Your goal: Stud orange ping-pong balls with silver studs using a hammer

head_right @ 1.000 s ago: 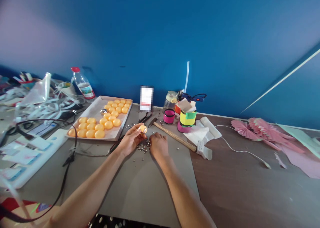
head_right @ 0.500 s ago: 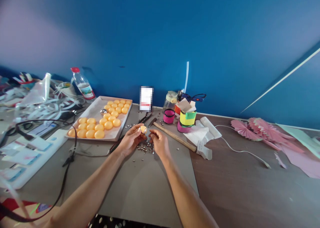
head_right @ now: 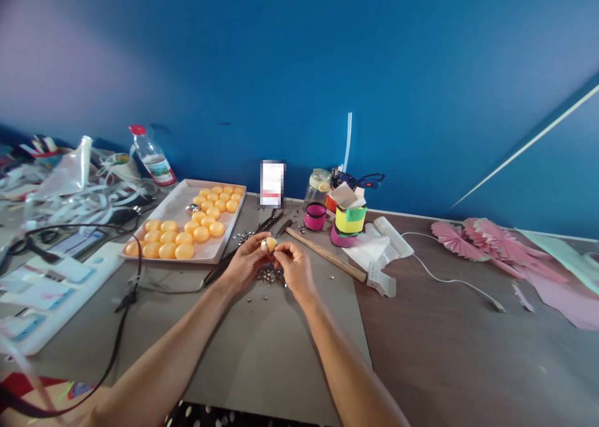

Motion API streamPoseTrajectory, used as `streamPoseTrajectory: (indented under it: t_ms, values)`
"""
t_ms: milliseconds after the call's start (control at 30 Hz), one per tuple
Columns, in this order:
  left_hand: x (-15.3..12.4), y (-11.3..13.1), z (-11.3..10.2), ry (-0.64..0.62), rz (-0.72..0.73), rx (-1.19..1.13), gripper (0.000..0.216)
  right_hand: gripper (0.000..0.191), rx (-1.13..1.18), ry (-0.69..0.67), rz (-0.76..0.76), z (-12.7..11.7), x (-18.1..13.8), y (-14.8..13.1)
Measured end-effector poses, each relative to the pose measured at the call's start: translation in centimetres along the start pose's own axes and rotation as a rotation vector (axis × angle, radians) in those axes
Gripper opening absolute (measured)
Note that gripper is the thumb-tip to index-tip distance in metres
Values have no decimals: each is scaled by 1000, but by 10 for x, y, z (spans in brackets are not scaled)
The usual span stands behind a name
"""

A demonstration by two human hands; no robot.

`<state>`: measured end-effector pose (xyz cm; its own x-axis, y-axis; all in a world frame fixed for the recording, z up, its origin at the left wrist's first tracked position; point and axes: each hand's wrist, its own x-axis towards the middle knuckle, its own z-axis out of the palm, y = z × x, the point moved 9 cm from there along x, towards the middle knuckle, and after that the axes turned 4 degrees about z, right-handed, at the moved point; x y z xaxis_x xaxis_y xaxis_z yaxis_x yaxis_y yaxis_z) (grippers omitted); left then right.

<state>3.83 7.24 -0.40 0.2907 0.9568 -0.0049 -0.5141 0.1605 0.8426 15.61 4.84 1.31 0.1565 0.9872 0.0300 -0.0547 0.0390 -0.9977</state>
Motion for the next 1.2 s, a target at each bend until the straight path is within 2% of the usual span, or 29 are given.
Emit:
streamPoseTrajectory:
  t_ms: [500,933,1200]
  values:
    - [2,-3,-4,15,12,38,47,18,46,-4,46,2,0,6]
    - [0,15,-9,85,256,445,42,19,-39,4,64,0,0,9]
    - [-2,13,-6,84,279,480,47,17,-125,39,8,3,-2,2]
